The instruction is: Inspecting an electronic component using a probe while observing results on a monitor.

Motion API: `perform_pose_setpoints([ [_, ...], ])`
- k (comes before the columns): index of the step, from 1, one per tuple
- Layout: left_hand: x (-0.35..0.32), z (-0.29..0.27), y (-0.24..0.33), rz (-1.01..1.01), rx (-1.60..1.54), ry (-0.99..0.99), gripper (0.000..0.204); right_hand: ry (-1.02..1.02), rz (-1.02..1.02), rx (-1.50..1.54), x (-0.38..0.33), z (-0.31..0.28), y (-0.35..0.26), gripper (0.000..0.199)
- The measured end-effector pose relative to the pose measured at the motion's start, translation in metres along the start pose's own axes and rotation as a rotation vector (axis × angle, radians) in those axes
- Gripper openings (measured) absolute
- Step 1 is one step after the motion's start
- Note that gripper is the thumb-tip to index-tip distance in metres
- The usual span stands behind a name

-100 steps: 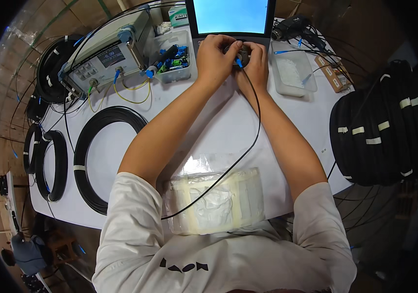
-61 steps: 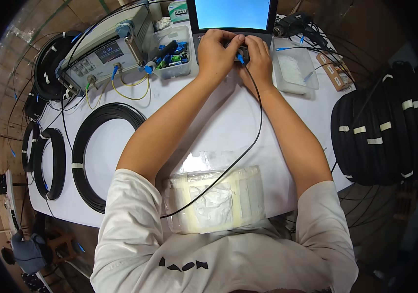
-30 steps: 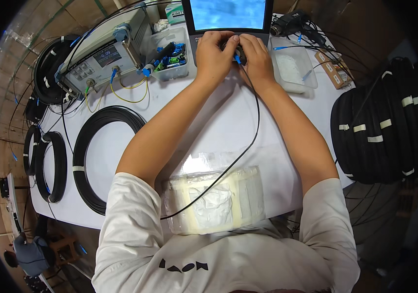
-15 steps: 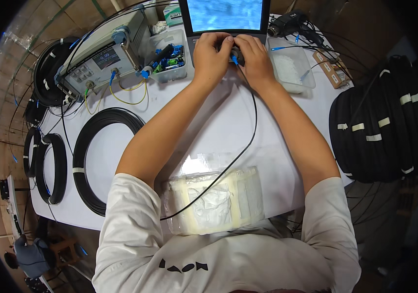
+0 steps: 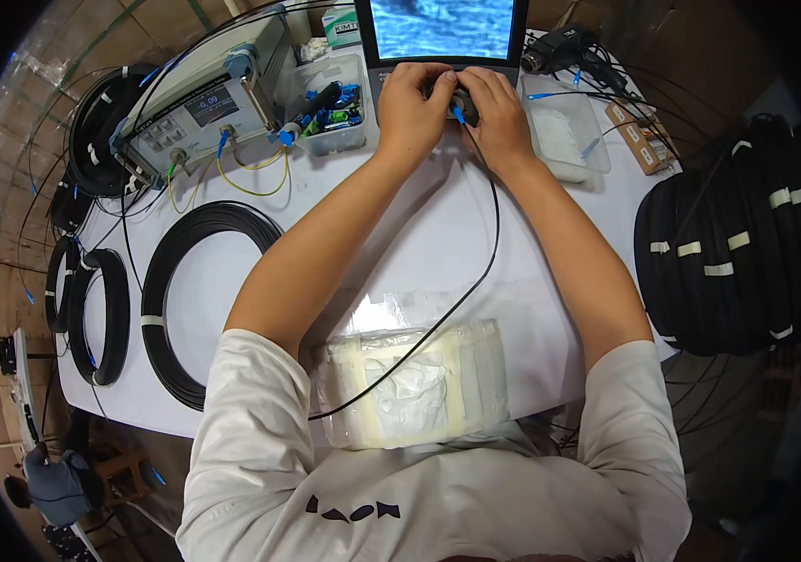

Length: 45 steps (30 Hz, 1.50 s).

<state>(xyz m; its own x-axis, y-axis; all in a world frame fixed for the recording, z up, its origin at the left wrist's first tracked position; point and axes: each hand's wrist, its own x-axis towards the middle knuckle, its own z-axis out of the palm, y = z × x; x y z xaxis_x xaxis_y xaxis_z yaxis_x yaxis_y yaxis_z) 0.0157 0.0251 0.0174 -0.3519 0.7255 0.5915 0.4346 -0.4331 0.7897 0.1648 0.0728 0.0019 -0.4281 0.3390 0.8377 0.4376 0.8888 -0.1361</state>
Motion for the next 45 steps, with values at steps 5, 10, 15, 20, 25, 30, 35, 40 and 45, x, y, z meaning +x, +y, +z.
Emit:
perform_pose_setpoints([
  [5, -0.001, -0.001, -0.001, 0.005, 0.008, 0.006, 0.021, 0.174, 0.248, 0.035, -0.009, 0.024, -0.033, 0.062],
  [10, 0.000, -0.002, 0.001, 0.006, -0.011, -0.004, 0.021, 0.233, 0.382, 0.059, -0.006, 0.030, -0.034, 0.052],
  [15, 0.000, -0.004, 0.001, -0.029, -0.009, -0.007, 0.021, 0.148, 0.169, 0.005, -0.001, 0.017, -0.019, 0.069],
  [20, -0.001, -0.003, -0.001, 0.041, 0.079, -0.019, 0.024, 0.082, 0.062, 0.017, -0.002, 0.010, -0.014, 0.071],
  [25, 0.000, -0.004, -0.004, 0.047, 0.097, -0.013, 0.024, 0.212, 0.425, 0.092, -0.007, 0.027, -0.035, 0.065],
  [30, 0.000, -0.001, -0.004, 0.045, 0.049, -0.023, 0.022, 0.196, 0.320, 0.036, -0.008, 0.026, -0.022, 0.065],
  [35, 0.000, -0.004, -0.003, 0.085, 0.122, -0.026, 0.021, 0.087, 0.080, 0.022, 0.001, 0.011, -0.010, 0.061],
  [40, -0.002, -0.002, 0.001, 0.014, 0.014, -0.013, 0.019, 0.041, 0.128, 0.008, -0.002, 0.006, -0.014, 0.063],
  [45, -0.003, 0.002, 0.005, 0.025, 0.083, 0.009, 0.022, 0.094, 0.202, 0.011, -0.005, 0.011, -0.021, 0.069],
])
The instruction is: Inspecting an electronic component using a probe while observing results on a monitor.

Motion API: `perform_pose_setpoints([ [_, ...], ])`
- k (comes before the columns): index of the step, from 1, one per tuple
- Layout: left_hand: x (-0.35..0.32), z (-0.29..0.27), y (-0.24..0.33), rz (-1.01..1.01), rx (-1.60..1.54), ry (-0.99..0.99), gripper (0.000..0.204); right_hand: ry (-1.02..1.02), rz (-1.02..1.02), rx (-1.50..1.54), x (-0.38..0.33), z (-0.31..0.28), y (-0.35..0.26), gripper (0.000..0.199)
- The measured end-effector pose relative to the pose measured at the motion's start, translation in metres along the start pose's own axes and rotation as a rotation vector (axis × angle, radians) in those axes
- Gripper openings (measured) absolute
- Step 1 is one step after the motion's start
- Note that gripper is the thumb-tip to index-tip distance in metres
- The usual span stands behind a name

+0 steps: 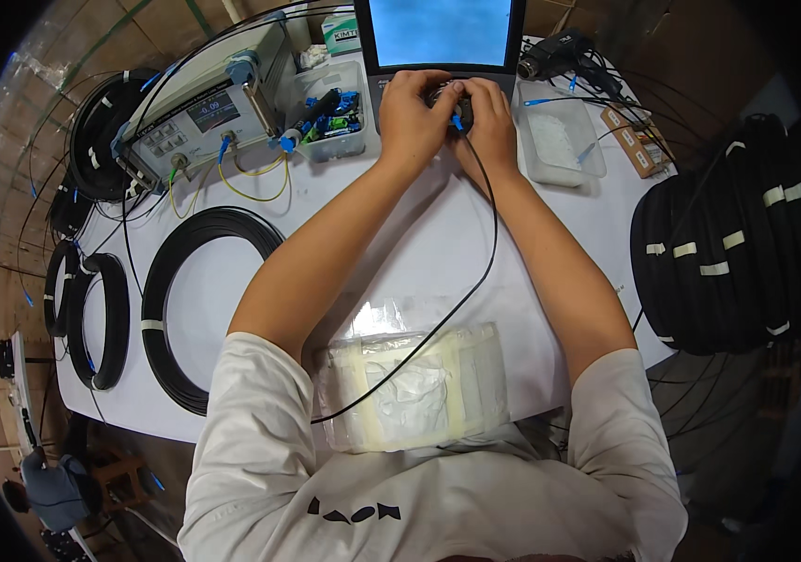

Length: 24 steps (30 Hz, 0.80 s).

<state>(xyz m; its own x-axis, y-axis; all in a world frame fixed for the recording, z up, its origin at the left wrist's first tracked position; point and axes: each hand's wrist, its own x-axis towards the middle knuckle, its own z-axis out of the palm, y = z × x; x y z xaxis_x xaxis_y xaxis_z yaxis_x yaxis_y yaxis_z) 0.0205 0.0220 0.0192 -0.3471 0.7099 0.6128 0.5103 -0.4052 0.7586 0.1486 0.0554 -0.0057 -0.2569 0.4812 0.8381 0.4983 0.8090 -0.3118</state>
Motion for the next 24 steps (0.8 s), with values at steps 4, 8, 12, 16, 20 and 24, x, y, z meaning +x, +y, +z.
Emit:
perform_pose_setpoints([
  [4, 0.002, 0.002, -0.003, -0.030, -0.037, 0.019, 0.025, 0.011, 0.009, 0.015, 0.000, 0.002, -0.002, 0.070],
  [8, 0.001, 0.003, -0.003, -0.029, -0.046, 0.009, 0.021, 0.010, 0.018, 0.034, -0.002, -0.002, -0.001, 0.067],
  [12, 0.003, 0.001, -0.009, 0.028, 0.044, 0.000, 0.022, 0.002, 0.025, 0.041, -0.002, -0.002, -0.004, 0.067],
  [16, 0.003, 0.004, -0.010, 0.041, 0.026, 0.028, 0.023, 0.009, 0.042, 0.044, -0.003, 0.000, -0.004, 0.066],
  [20, 0.002, 0.005, -0.001, -0.075, -0.035, 0.012, 0.022, 0.025, 0.041, 0.034, -0.005, -0.001, -0.003, 0.066],
  [24, 0.003, 0.005, -0.004, -0.030, -0.054, 0.044, 0.023, 0.012, 0.046, 0.033, -0.004, -0.001, -0.006, 0.066],
])
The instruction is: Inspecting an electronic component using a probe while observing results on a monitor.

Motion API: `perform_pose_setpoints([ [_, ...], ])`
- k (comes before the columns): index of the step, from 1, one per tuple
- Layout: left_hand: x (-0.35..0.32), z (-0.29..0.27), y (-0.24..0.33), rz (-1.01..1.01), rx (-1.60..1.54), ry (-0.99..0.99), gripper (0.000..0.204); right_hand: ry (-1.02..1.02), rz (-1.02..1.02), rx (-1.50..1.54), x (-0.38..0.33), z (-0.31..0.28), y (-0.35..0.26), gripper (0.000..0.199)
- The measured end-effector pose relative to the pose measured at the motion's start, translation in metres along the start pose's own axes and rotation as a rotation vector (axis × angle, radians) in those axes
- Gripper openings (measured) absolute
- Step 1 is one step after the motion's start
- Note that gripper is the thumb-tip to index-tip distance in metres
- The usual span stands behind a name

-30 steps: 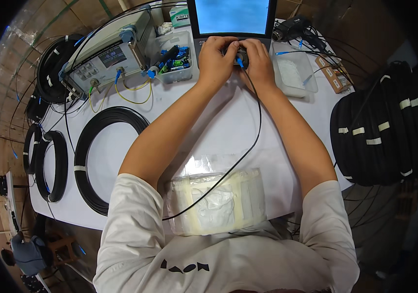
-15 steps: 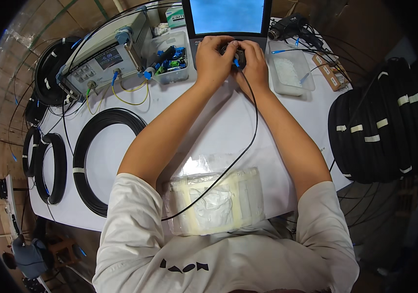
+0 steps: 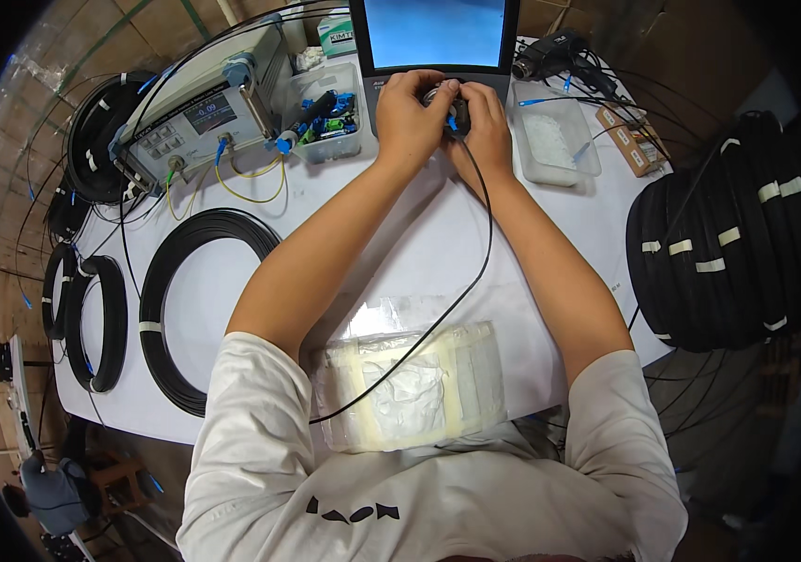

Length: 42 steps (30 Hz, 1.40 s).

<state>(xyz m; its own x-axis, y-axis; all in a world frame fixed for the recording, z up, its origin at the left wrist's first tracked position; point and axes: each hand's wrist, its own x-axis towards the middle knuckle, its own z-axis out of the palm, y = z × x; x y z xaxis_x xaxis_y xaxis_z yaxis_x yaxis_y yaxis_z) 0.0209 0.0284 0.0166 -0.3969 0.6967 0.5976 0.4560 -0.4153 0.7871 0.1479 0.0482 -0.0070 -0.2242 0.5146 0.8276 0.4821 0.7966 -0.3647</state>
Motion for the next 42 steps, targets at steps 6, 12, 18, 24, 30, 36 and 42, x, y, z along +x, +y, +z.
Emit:
perform_pose_setpoints([
  [6, 0.000, -0.002, -0.004, 0.056, 0.093, -0.007, 0.020, 0.056, 0.066, -0.004, -0.003, 0.009, -0.009, 0.064],
  [12, 0.001, -0.004, 0.001, -0.079, 0.007, -0.078, 0.023, 0.087, 0.073, -0.003, 0.000, 0.011, 0.000, 0.060],
  [18, 0.001, -0.002, -0.004, 0.060, 0.053, -0.029, 0.023, -0.037, -0.081, -0.010, 0.009, -0.004, 0.009, 0.055],
  [24, -0.001, -0.004, -0.003, 0.042, 0.075, -0.046, 0.021, 0.051, 0.061, -0.021, 0.001, 0.008, 0.000, 0.068],
  [30, -0.001, -0.003, -0.002, 0.072, 0.074, -0.025, 0.022, 0.059, 0.024, -0.014, 0.000, 0.012, 0.005, 0.067],
  [36, -0.001, -0.002, -0.004, 0.011, 0.034, -0.053, 0.024, -0.009, -0.072, -0.046, 0.007, 0.001, 0.009, 0.066],
  [42, 0.000, -0.003, -0.005, 0.083, 0.045, -0.017, 0.022, 0.004, -0.026, -0.014, 0.004, 0.001, 0.001, 0.068],
])
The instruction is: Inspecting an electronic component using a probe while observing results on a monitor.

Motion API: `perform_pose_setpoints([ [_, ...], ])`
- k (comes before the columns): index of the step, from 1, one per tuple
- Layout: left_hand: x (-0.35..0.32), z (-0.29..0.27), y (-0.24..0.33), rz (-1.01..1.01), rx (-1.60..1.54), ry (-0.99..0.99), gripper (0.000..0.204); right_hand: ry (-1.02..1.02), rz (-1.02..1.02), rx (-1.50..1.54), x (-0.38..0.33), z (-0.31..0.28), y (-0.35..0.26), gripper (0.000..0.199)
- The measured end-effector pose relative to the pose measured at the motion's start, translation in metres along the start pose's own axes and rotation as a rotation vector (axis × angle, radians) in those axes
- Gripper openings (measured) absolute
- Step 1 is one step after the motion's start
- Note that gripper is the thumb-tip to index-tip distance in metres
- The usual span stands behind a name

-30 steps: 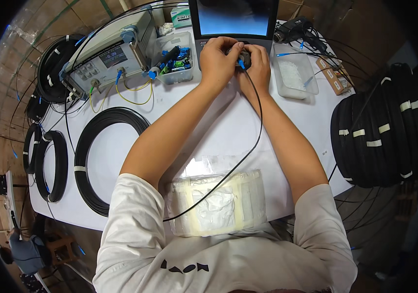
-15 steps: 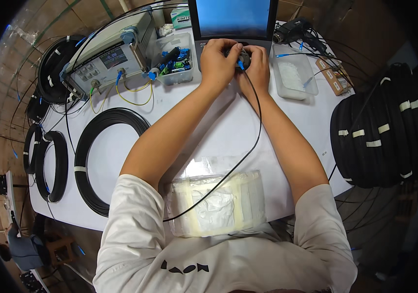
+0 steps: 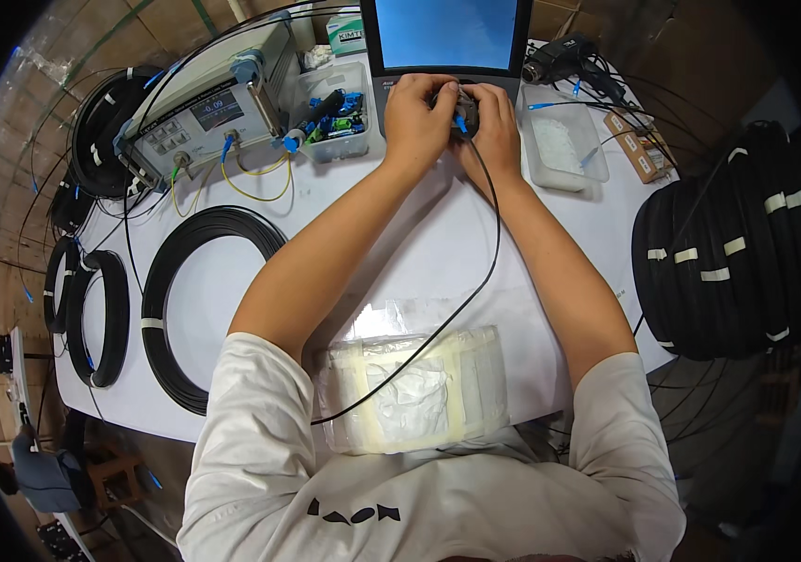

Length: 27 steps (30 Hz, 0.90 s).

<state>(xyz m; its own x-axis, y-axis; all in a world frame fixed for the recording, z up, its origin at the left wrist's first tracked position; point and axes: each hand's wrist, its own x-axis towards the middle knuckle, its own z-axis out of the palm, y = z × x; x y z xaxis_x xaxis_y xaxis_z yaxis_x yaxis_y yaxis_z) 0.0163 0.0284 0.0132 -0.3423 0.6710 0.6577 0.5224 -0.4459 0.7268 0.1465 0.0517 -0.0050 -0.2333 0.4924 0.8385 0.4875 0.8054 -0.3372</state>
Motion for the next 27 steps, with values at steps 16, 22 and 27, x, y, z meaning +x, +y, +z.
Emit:
perform_pose_setpoints([
  [16, -0.001, 0.000, 0.005, -0.029, 0.043, -0.018, 0.023, 0.035, 0.092, 0.007, -0.005, 0.008, -0.001, 0.067],
  [22, 0.000, 0.000, 0.004, -0.040, 0.049, -0.013, 0.023, 0.049, 0.196, 0.021, -0.008, 0.011, -0.003, 0.066],
  [27, -0.001, 0.002, 0.002, -0.058, -0.032, -0.012, 0.023, 0.019, -0.034, -0.010, 0.003, 0.000, 0.010, 0.059],
])
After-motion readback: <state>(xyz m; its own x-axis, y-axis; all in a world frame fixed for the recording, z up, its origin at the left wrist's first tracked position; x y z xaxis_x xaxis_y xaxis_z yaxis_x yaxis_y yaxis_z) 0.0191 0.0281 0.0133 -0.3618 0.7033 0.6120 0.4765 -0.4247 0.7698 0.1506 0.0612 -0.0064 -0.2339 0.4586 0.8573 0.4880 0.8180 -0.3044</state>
